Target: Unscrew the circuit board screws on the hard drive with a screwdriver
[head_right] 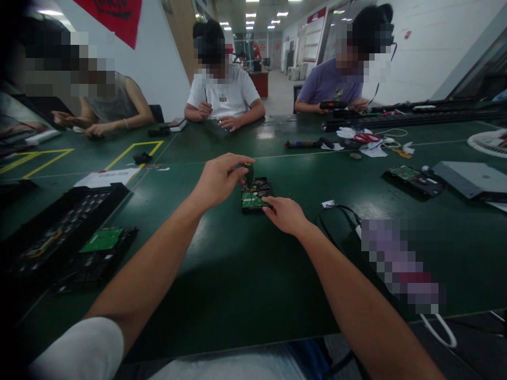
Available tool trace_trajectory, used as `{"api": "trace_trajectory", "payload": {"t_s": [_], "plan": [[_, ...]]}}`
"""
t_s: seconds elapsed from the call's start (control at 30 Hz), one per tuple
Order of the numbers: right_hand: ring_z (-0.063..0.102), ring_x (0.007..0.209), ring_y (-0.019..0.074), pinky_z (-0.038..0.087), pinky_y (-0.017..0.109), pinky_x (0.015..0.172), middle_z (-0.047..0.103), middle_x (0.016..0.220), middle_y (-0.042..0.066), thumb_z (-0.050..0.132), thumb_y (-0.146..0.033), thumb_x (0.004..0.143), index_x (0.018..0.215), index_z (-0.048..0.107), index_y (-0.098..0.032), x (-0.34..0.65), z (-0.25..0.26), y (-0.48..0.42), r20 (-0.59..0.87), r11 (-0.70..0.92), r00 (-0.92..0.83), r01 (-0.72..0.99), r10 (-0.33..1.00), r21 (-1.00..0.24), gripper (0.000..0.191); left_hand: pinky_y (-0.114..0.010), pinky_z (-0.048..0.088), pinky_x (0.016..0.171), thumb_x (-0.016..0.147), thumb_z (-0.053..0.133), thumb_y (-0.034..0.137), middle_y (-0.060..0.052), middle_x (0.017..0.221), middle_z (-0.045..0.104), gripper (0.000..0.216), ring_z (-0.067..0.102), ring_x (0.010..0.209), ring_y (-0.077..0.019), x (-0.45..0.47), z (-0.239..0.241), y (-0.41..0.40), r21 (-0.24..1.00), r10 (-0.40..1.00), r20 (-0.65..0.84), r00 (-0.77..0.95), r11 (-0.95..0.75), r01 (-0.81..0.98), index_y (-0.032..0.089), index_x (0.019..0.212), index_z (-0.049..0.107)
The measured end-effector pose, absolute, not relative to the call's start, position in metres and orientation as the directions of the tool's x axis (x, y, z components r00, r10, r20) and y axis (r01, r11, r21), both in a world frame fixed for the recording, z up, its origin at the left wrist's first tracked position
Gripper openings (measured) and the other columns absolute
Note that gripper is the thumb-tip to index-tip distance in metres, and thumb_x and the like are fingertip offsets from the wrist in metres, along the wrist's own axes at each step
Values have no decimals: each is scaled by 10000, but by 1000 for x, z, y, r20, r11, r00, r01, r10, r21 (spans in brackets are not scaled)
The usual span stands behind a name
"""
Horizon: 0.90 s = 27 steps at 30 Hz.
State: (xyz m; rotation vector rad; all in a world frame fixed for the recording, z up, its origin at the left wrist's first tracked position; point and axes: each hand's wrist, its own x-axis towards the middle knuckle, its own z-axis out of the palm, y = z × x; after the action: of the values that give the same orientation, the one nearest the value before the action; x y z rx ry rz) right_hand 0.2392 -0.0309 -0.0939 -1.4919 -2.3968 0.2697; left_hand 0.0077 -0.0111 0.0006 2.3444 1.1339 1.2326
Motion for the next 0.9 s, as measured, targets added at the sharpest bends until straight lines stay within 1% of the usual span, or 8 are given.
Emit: {"api": "trace_trajectory", "payload": {"t_s": [0.13, 0.27, 0.37, 0.5, 0.63, 0.77, 0.83, 0.9], "plan": [[706, 969, 234, 492, 324, 783, 759, 1217, 90, 510, -450, 1062, 1447, 644, -242, 240, -96, -30, 163, 445, -414, 843, 896, -303, 458, -275, 566, 686, 959, 627, 212, -46, 1051, 767, 266, 668, 599, -100, 8, 1, -12, 583, 778, 531, 336, -623, 522, 221, 1205, 730], [703, 931, 230, 488, 324, 759, 768, 1168, 84, 509, -458, 1061, 1451, 639, -243, 240, -95, -31, 155, 443, -415, 844, 896, -301, 463, -257, 567, 652, 939, 687, 280, -29, 1027, 773, 235, 669, 575, -95, 9, 0, -13, 632, 801, 502, 326, -597, 494, 232, 1169, 704], [700, 914, 225, 478, 316, 738, 771, 1135, 82, 517, -448, 1058, 1452, 638, -246, 241, -95, -31, 156, 439, -410, 846, 898, -303, 459, -248, 570, 633, 951, 648, 231, -32, 1095, 762, 197, 664, 571, -83, 9, -2, -12, 665, 809, 490, 326, -588, 460, 236, 1146, 671], [696, 898, 223, 473, 315, 735, 771, 1100, 84, 516, -443, 1059, 1448, 643, -237, 241, -96, -30, 171, 453, -420, 837, 891, -306, 458, -244, 568, 629, 957, 607, 175, -43, 1181, 738, 268, 653, 558, -68, 10, -5, -10, 698, 820, 470, 327, -572, 431, 250, 1215, 613], [695, 896, 225, 468, 315, 724, 770, 1110, 86, 510, -449, 1061, 1438, 650, -235, 241, -96, -30, 170, 452, -420, 837, 892, -306, 456, -249, 560, 654, 978, 582, 193, -30, 1085, 731, 217, 657, 600, -84, 10, -3, -11, 643, 795, 480, 372, -607, 468, 242, 1180, 644], [697, 897, 221, 471, 312, 734, 769, 1124, 83, 520, -449, 1058, 1439, 649, -241, 240, -94, -32, 160, 446, -416, 842, 895, -303, 452, -262, 556, 684, 979, 583, 199, -52, 1102, 695, 225, 642, 664, -102, 8, -1, -12, 558, 770, 524, 364, -633, 536, 243, 1175, 684], [698, 893, 221, 466, 311, 723, 769, 1122, 83, 524, -445, 1057, 1440, 650, -241, 239, -93, -32, 160, 443, -414, 843, 896, -304, 452, -267, 556, 707, 975, 590, 195, -57, 1101, 688, 228, 646, 711, -115, 8, -2, -11, 543, 764, 539, 356, -638, 546, 240, 1174, 689], [697, 889, 221, 462, 312, 718, 769, 1120, 82, 524, -444, 1058, 1437, 654, -244, 239, -93, -32, 168, 446, -413, 841, 895, -307, 448, -266, 554, 711, 972, 596, 195, -56, 1108, 694, 220, 651, 720, -116, 7, -2, -10, 556, 766, 535, 357, -637, 534, 233, 1169, 685]]}}
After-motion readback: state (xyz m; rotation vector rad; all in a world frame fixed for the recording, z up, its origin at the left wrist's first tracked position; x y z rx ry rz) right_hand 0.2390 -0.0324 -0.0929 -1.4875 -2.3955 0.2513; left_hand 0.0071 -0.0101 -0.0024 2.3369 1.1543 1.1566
